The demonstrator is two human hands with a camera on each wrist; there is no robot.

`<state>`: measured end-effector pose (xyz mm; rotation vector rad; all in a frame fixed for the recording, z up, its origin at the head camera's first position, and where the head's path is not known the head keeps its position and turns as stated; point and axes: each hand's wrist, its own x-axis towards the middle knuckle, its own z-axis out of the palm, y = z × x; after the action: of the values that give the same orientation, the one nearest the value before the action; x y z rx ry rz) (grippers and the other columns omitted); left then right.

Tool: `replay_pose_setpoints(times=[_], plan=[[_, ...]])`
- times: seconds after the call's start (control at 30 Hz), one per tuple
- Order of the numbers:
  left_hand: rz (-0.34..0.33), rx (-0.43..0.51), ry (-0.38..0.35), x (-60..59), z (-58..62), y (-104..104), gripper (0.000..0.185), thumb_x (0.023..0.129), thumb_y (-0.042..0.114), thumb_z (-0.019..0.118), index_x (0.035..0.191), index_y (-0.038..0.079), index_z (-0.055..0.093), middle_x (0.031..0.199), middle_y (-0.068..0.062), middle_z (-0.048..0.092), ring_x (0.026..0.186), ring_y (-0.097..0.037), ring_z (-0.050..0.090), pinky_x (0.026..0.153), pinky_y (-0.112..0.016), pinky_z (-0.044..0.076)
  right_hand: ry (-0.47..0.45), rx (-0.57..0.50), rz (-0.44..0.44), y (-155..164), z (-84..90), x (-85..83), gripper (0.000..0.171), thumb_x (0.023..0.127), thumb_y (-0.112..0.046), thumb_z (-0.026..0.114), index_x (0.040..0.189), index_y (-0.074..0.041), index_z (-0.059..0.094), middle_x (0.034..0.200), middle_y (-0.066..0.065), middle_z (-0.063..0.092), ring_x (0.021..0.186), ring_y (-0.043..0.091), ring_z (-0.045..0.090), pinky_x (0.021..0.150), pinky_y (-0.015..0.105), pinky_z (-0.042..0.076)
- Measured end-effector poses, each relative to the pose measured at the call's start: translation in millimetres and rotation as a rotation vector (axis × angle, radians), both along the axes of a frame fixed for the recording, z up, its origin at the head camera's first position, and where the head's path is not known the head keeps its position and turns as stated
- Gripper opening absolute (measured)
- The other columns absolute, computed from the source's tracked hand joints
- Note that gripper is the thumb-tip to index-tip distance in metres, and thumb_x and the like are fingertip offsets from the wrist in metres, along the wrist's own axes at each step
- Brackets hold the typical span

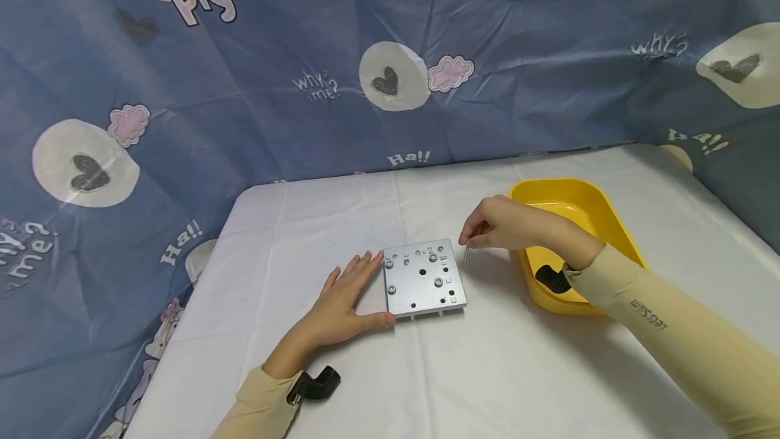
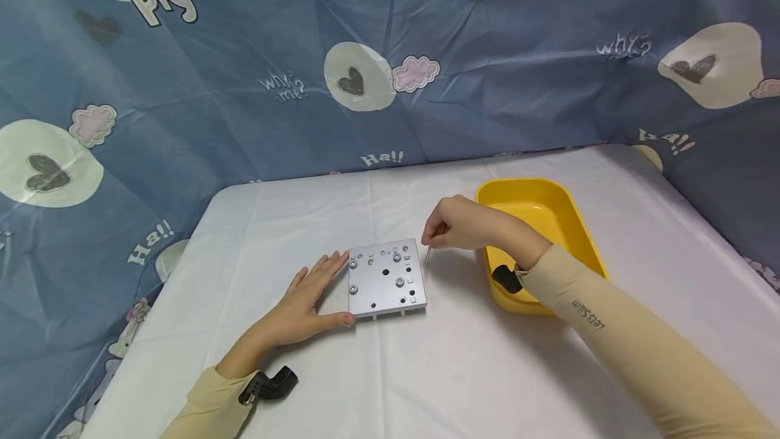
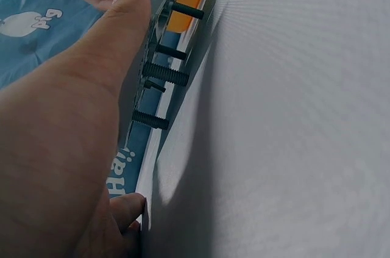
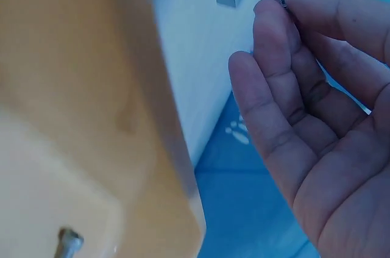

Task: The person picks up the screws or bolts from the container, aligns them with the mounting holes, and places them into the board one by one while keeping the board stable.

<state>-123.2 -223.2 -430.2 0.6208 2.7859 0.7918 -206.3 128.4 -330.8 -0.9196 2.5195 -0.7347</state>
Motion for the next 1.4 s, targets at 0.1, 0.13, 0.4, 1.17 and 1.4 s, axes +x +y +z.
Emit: replay_pose_setpoints(times=[0.1,0.13,0.4,1.17,1.4], plan=[[0.017,-0.001,0.001,3.0,-0.5,-5,0.115,0.084,0.069,0.081,0.173,0.037,0.016,0.182,-0.006,0.017,0.170,-0.034,0.013,0.134,-0.068,0.003,-0.013,-0.013,0.022,-13,-5.2,-0.4,0.012,0.099,-0.005,0.073,0.104,-0.005,0.084,0.096,0.009,0.082,0.078,0.007,0.064,0.078,0.023,0.057],[0.018,-0.001,0.003,3.8,-1.0,-6,0.115,0.084,0.069,0.081,0.173,0.037,0.016,0.181,-0.007,0.017,0.169,-0.035,0.013,0.134,-0.068,0.003,-0.016,-0.017,0.031,-16,-5.9,-0.3,0.012,0.100,-0.005,0.073,0.104,-0.005,0.084,0.096,0.009,0.082,0.078,0.007,0.064,0.078,0.023,0.057],[0.014,0.011,0.011,6.8,-2.5,-8,0.115,0.084,0.070,0.080,0.173,0.037,0.016,0.181,-0.009,0.018,0.169,-0.037,0.014,0.134,-0.069,0.003,-0.004,-0.005,0.078,-32,-5.4,0.0,0.010,0.099,-0.004,0.074,0.101,-0.007,0.084,0.093,0.007,0.083,0.074,0.004,0.063,0.075,0.021,0.055],[0.003,0.024,0.027,1.8,-0.2,1,0.115,0.083,0.069,0.081,0.173,0.035,0.019,0.181,-0.008,0.020,0.169,-0.036,0.015,0.133,-0.070,0.005,-0.062,0.065,0.090,-43,2.2,-6.5,0.014,0.093,-0.003,0.080,0.087,-0.015,0.077,0.081,-0.004,0.077,0.070,0.005,0.061,0.071,0.020,0.052],[0.003,0.019,0.025,0.9,-0.5,0,0.115,0.083,0.071,0.080,0.173,0.036,0.018,0.181,-0.008,0.019,0.169,-0.036,0.014,0.134,-0.070,0.004,-0.078,0.071,0.092,-44,3.4,-7.2,0.012,0.093,-0.003,0.080,0.088,-0.013,0.077,0.079,-0.003,0.076,0.069,0.005,0.058,0.070,0.020,0.050]])
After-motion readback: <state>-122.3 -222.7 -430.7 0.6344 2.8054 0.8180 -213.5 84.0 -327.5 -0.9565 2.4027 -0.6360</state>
